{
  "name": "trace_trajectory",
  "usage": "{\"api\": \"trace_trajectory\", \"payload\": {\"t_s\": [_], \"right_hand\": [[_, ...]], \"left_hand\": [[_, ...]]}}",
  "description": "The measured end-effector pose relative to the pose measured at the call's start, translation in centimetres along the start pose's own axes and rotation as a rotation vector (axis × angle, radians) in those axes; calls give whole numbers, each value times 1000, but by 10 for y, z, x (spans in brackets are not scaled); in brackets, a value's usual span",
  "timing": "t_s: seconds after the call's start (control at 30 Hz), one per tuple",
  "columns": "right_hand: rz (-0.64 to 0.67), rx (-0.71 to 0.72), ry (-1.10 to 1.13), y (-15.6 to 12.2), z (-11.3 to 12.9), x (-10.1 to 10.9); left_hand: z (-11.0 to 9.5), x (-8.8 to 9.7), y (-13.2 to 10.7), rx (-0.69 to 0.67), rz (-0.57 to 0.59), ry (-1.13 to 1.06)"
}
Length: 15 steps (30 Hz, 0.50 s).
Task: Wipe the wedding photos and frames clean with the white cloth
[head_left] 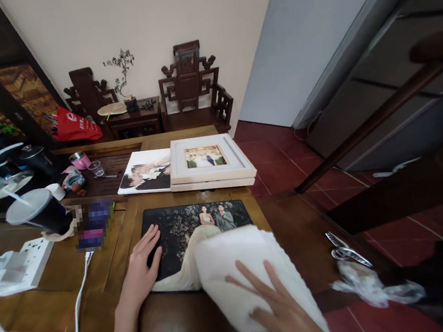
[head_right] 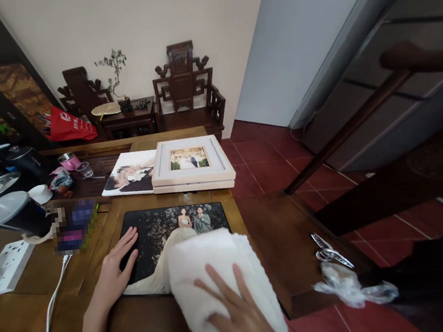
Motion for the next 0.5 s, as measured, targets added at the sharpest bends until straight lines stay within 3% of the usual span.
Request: {"api": "trace_trajectory", "payload": {"t_s": [0.07, 0.13, 0.23, 0.37, 0.43, 0.5], "right_hand": [[34, 32, -2, -7, 7, -1], [53, 9, 34, -1, -3, 6], [22, -106, 96, 28, -40, 26], [-21, -137, 72, 79, -85, 48], [-11, -159, 62, 96, -92, 49], [-23, -181, 53, 99, -84, 43]], "left_hand": [[0, 0, 0, 2, 6, 1], [-1, 0, -1, -4, 14, 4], [-3, 1, 0, -9, 16, 10], [-5, 3, 1, -23, 4, 9], [-5, 3, 1, -24, -2, 3], [-4, 3, 1, -17, -3, -4]]}}
Point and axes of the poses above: each hand's wrist, its own y-axis towards the middle knuckle, its own x-axis out of the back of the hand, z = x × y, the point moved 5 cm from there along y, towards the middle knuckle, and after that the axes turned 14 degrees about z, right-handed, at the moved point
